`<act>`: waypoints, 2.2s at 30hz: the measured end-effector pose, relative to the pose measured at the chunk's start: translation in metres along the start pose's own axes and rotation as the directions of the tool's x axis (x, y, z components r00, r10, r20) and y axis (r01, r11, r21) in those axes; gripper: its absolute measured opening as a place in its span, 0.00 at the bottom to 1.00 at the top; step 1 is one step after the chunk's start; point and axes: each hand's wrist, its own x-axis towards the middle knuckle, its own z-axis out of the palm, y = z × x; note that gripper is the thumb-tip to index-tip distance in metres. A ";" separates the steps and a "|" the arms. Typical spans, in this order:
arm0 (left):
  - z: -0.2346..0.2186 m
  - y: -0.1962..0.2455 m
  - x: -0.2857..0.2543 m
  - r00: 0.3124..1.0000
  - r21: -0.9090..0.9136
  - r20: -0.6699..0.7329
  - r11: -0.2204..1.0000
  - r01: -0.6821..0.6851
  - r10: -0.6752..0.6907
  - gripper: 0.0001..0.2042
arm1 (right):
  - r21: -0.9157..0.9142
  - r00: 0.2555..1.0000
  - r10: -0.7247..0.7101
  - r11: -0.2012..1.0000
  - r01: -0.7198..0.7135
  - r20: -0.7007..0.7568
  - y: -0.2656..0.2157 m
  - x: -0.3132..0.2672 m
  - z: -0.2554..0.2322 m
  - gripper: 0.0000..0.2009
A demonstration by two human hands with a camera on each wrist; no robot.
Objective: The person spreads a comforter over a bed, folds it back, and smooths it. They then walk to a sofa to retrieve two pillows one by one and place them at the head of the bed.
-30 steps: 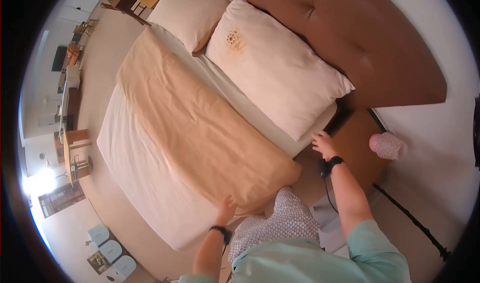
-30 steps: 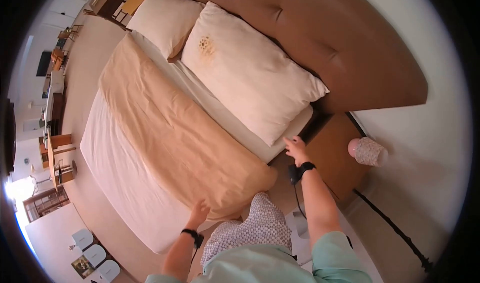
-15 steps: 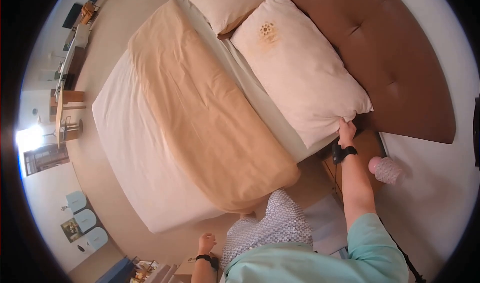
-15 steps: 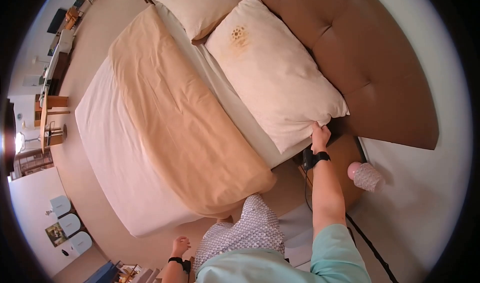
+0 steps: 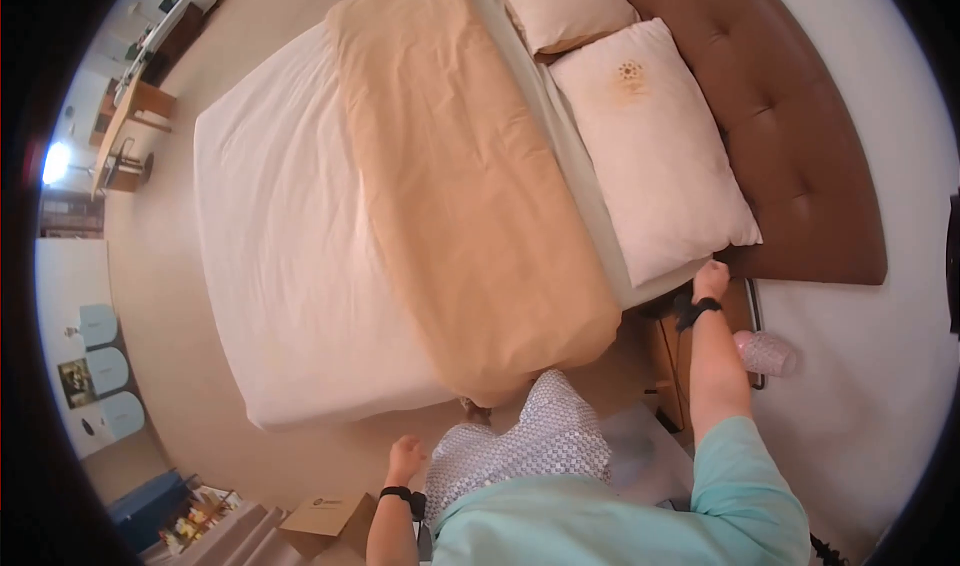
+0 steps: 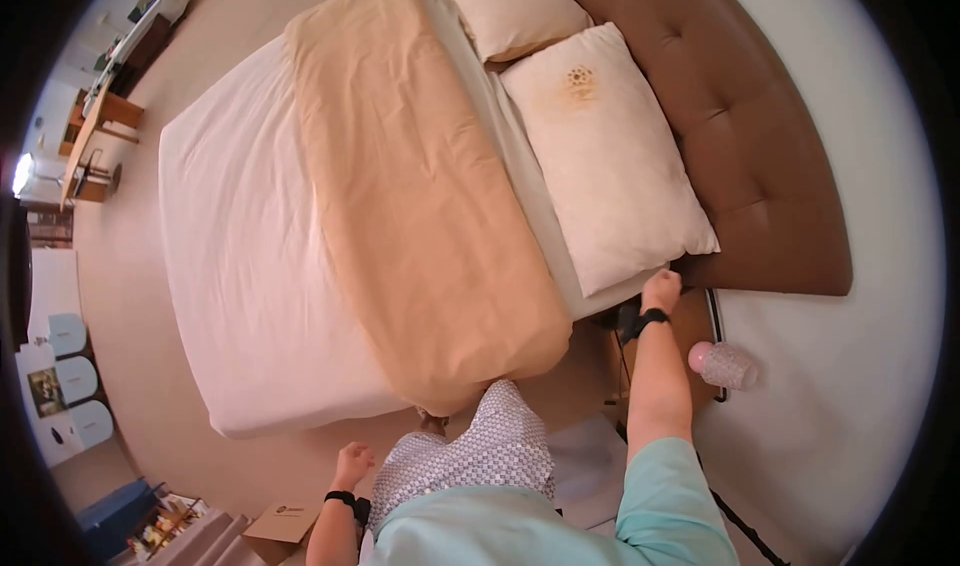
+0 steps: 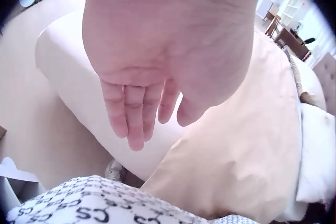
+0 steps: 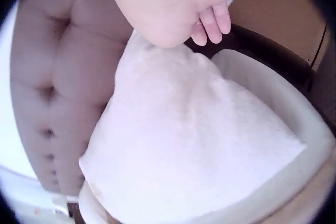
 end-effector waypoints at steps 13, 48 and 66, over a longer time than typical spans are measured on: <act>-0.093 -0.147 -0.003 0.972 -0.436 -0.233 0.897 -0.070 -0.038 0.08 | 0.132 0.329 -0.178 0.979 0.158 0.927 -0.017 -0.396 -0.042 0.11; -0.007 -0.173 0.020 0.970 -0.100 -0.154 0.980 0.173 -0.187 0.11 | 0.137 0.529 -0.310 0.930 0.341 0.790 0.021 -0.190 0.157 0.23; 0.003 -0.147 0.008 0.969 -0.138 -0.194 0.982 0.125 -0.151 0.14 | -0.298 0.762 -0.272 0.803 0.516 0.587 -0.030 -0.250 0.137 0.32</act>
